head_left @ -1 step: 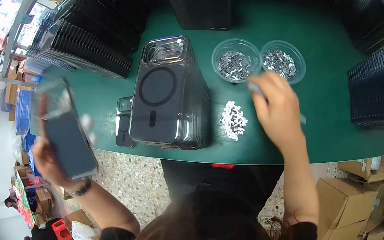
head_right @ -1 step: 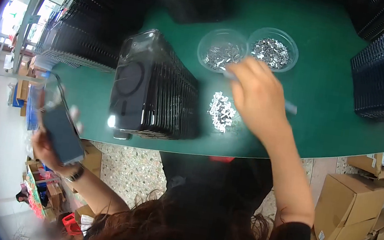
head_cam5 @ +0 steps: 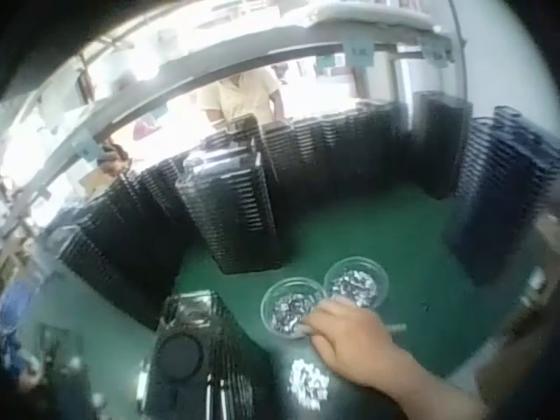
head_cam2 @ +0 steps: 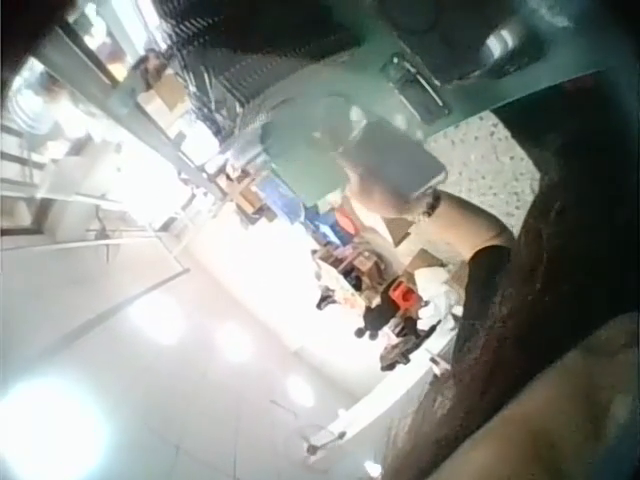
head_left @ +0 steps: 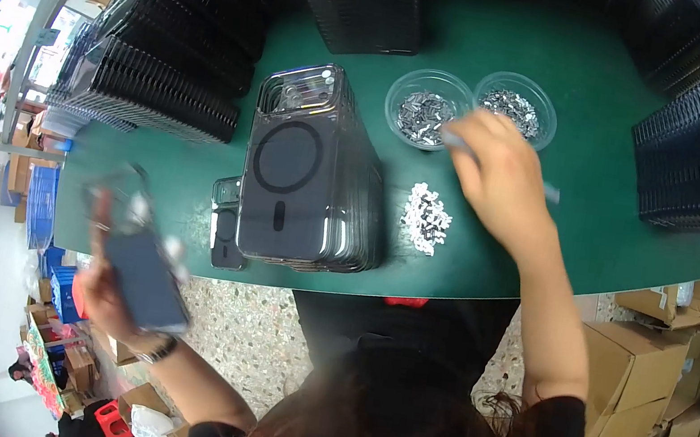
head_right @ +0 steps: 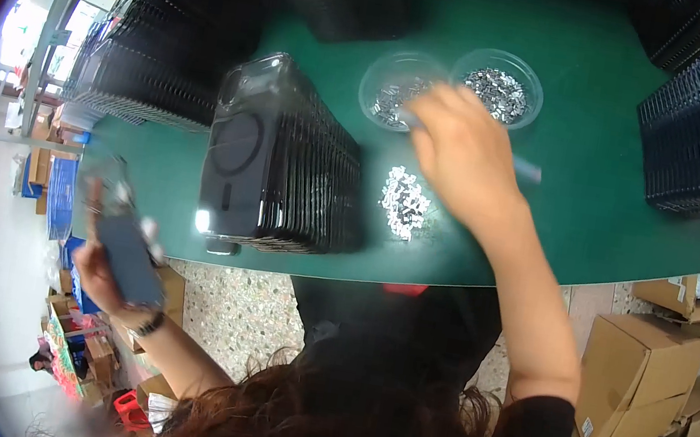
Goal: Assembling small components into plastic phone cases at a manufacturing workstation.
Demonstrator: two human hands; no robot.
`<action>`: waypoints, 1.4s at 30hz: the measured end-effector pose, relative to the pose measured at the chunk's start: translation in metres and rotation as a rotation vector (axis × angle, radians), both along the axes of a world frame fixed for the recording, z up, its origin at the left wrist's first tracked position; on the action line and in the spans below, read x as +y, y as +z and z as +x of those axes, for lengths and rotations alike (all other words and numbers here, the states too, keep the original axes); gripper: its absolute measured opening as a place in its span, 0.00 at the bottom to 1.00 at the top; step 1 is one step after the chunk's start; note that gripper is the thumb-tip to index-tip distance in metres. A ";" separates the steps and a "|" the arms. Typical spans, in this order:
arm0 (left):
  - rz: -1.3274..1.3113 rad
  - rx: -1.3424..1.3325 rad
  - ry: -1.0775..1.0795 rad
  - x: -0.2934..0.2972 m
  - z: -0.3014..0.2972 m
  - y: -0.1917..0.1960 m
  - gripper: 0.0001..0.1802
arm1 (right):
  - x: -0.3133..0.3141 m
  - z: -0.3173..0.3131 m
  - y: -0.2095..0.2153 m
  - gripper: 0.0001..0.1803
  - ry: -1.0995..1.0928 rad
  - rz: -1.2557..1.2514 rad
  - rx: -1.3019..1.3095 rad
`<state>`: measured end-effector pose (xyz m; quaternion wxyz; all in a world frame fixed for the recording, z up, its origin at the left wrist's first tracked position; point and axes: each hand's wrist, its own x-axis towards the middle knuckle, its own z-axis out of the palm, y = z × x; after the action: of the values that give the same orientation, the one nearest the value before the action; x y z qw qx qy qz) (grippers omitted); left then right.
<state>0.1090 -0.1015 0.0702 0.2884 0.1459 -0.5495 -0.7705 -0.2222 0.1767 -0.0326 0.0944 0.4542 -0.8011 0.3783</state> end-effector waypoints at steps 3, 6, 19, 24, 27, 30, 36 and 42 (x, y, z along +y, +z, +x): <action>-0.031 -0.331 0.139 0.021 0.033 -0.056 0.42 | -0.043 -0.038 0.006 0.11 0.019 0.392 0.049; -0.178 -0.705 -0.022 0.036 0.062 -0.087 0.29 | -0.070 -0.064 -0.006 0.12 0.005 0.755 -0.028; -0.712 -0.753 -0.569 0.126 -0.045 -0.104 0.14 | -0.067 -0.058 -0.002 0.15 0.083 0.816 0.122; -0.829 -0.662 -0.574 0.154 -0.080 -0.101 0.12 | -0.027 -0.028 0.020 0.09 0.156 0.259 -0.076; -0.794 -0.622 -0.512 0.157 -0.084 -0.107 0.11 | 0.019 0.021 0.030 0.10 0.318 0.188 -0.177; -0.762 -0.694 -0.544 0.156 -0.091 -0.103 0.10 | 0.052 0.077 0.025 0.06 0.383 0.246 -0.287; -0.770 -0.677 -0.670 0.167 -0.098 -0.110 0.09 | 0.076 0.109 -0.003 0.08 0.348 0.366 -0.265; -0.712 -0.657 -0.692 0.173 -0.097 -0.118 0.09 | 0.085 0.108 -0.011 0.08 0.385 0.408 -0.301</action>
<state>0.0120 0.0715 -0.0478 -0.1335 0.0833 -0.8500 -0.5027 -0.1142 0.2618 -0.0432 -0.1915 0.5462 -0.7646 0.2835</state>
